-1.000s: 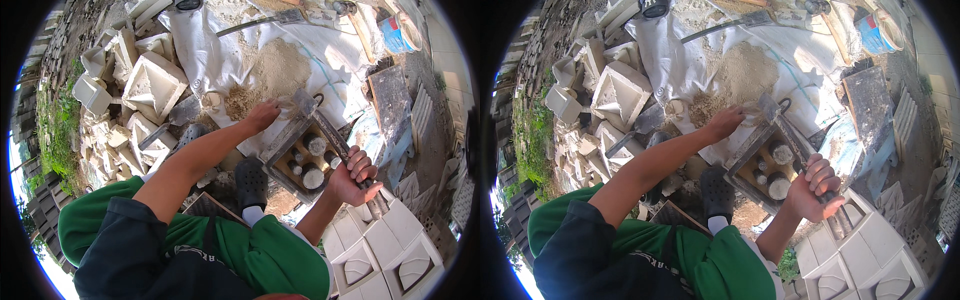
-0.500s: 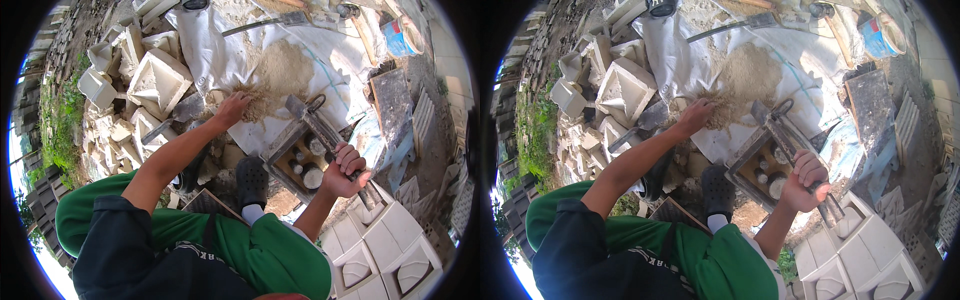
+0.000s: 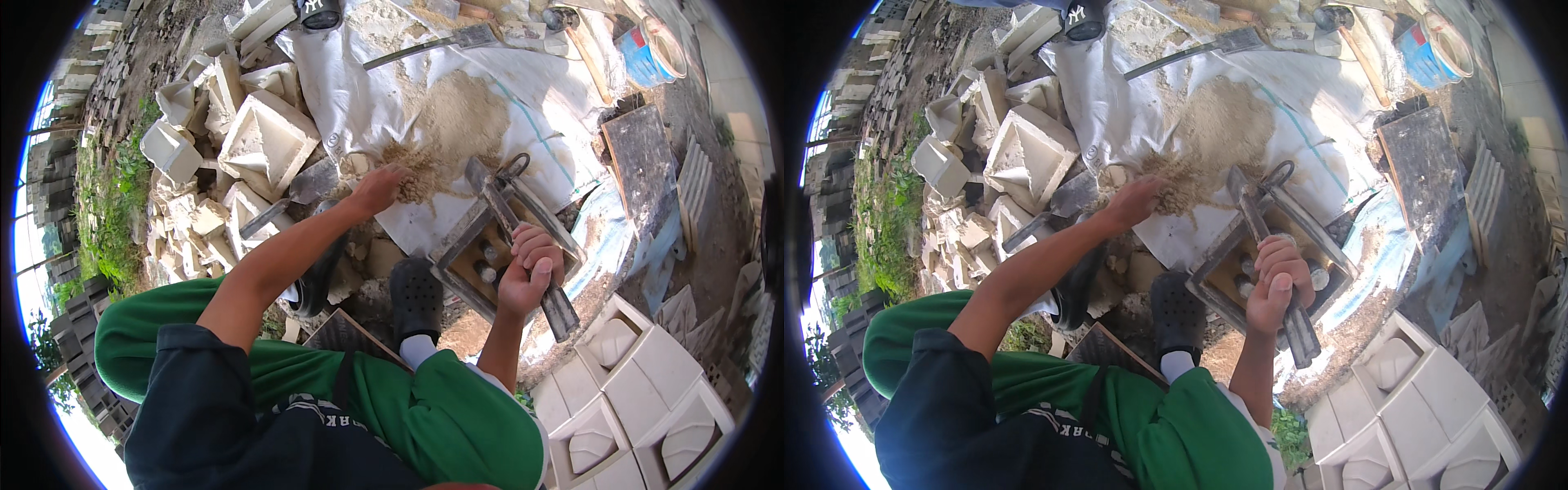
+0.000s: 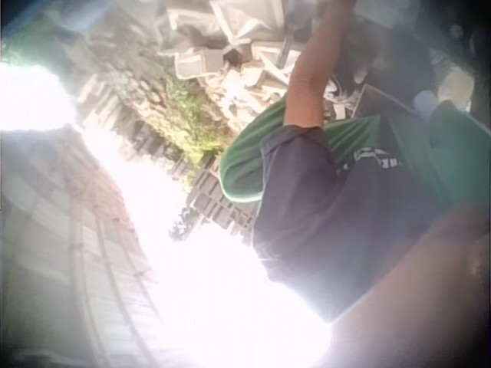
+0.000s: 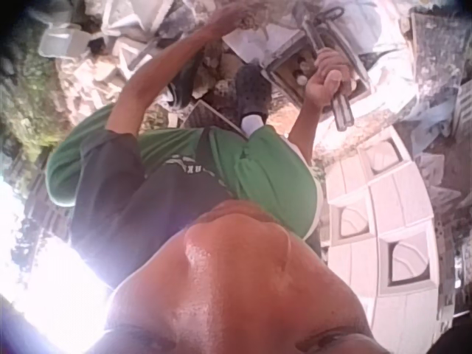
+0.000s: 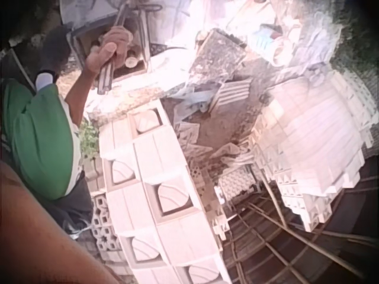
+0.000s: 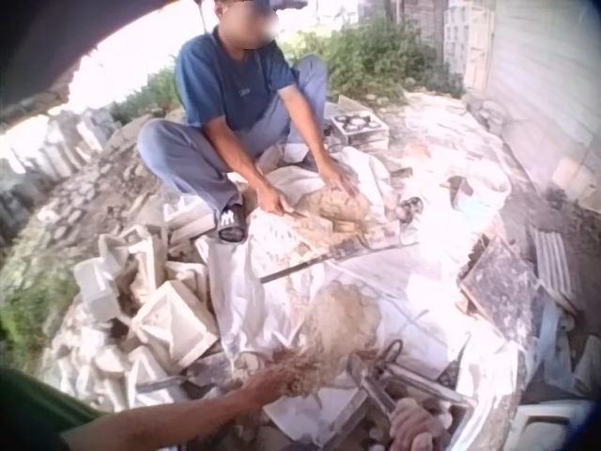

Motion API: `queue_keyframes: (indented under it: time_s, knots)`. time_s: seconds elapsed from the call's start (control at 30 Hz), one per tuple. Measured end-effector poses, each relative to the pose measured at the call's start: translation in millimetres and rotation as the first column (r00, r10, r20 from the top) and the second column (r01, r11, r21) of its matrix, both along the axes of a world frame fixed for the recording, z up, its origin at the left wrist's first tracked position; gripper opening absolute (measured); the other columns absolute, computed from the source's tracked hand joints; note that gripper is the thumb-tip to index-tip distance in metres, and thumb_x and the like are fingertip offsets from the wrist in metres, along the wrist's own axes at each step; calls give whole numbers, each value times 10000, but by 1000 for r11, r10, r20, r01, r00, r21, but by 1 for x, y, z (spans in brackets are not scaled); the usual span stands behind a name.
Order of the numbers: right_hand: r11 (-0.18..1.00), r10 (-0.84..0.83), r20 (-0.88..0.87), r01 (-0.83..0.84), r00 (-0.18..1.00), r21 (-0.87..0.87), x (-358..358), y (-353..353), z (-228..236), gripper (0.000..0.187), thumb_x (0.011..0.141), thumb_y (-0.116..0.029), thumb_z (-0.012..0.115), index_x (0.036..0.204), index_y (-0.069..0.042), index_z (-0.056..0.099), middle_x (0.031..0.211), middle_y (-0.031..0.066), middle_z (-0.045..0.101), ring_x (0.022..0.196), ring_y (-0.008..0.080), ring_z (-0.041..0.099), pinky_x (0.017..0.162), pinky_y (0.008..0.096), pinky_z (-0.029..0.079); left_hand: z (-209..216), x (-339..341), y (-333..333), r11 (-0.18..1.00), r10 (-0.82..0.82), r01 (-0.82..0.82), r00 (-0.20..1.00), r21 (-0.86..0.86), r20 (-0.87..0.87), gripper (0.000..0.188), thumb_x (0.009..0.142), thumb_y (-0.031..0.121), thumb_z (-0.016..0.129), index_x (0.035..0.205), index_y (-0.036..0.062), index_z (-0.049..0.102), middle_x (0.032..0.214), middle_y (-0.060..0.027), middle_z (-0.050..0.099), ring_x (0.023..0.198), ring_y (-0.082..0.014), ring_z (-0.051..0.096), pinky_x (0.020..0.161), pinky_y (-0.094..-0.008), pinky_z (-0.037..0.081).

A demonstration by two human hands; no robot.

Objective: The person cleans debris from ventilation blocks and fills a small wooden form with a mixture of sand and cement using a masonry chisel and their hands.

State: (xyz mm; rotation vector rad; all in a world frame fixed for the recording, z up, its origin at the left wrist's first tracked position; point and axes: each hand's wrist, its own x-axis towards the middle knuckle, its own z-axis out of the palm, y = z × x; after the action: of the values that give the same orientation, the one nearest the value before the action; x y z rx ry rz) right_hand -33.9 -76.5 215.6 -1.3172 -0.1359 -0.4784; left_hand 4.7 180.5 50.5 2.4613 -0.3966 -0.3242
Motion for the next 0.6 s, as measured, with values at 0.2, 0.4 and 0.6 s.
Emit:
queue_keyframes:
  time_s: [0.2,0.4,0.6]
  knots:
    - [984,131,0,-130,991,120,16,-6,-4,290,893,-159,408,627,-109,305,561,0,270,553,131,276,634,332,328,50,36,44,948,-303,291,949,132,81,362,791,53,564,1151,79,525,1262,-107,514,1122,-314,531,887,-420,476]
    - [928,349,69,-355,935,117,33,13,60,324,907,-174,445,620,-110,307,504,-3,290,481,110,240,531,310,265,186,77,133,531,-692,545,721,649,-38,249,840,78,497,1073,90,584,1168,-71,556,1031,-245,588,830,-367,520]
    - [875,473,55,-476,879,93,33,60,103,309,902,-136,476,620,-75,366,521,25,371,470,111,306,478,289,279,287,70,192,532,-605,380,796,757,25,291,785,51,618,1070,97,581,1107,-57,578,1028,-240,579,849,-368,518]
